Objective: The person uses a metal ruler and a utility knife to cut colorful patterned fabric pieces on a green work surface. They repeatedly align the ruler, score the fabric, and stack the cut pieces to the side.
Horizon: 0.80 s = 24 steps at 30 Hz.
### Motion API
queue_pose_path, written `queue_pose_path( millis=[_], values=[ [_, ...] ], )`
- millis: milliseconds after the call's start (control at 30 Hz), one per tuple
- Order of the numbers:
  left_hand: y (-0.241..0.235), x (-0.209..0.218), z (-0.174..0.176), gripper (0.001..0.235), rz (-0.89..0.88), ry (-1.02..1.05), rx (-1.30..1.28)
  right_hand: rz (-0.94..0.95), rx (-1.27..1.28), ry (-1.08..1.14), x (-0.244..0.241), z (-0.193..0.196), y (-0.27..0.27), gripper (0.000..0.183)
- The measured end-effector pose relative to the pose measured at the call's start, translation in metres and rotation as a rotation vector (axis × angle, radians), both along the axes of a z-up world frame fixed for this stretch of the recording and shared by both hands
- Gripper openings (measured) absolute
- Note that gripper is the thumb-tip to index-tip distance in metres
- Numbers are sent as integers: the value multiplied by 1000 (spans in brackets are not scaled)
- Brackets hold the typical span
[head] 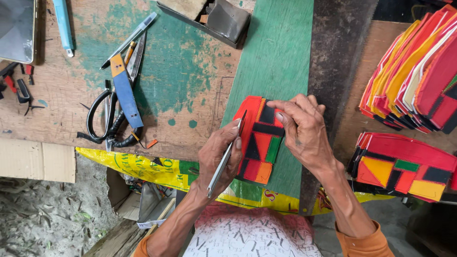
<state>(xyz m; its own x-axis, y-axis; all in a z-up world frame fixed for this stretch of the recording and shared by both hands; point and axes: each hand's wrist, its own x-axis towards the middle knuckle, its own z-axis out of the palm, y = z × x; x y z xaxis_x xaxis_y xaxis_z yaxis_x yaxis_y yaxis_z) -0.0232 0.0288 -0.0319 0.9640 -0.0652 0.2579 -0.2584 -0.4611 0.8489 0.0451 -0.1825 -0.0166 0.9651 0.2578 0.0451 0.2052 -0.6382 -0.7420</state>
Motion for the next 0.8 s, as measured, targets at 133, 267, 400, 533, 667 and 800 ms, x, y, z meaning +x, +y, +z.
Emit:
queue_pose_path(
  millis=[133, 267, 400, 533, 667, 800],
  values=[
    [0, 1, 2, 34, -40, -37, 56, 5, -5, 25, 1, 1, 0, 25],
    [0, 3, 4, 35, -55, -44, 90, 6, 5, 31, 2, 2, -1, 25],
    [-1, 4, 5, 34, -56, -28, 115, 7, 11, 37, 2, 2, -1, 24],
    [-2, 4, 7, 32, -60, -18, 143, 5, -5, 44, 2, 2, -1, 25],
    [-3, 5, 8, 31, -63, -22, 163, 7, 0, 34, 2, 1, -1, 24],
    [-3, 5, 8, 30, -74, -27, 183, 6, 2, 37, 1, 1, -1, 25]
  ],
)
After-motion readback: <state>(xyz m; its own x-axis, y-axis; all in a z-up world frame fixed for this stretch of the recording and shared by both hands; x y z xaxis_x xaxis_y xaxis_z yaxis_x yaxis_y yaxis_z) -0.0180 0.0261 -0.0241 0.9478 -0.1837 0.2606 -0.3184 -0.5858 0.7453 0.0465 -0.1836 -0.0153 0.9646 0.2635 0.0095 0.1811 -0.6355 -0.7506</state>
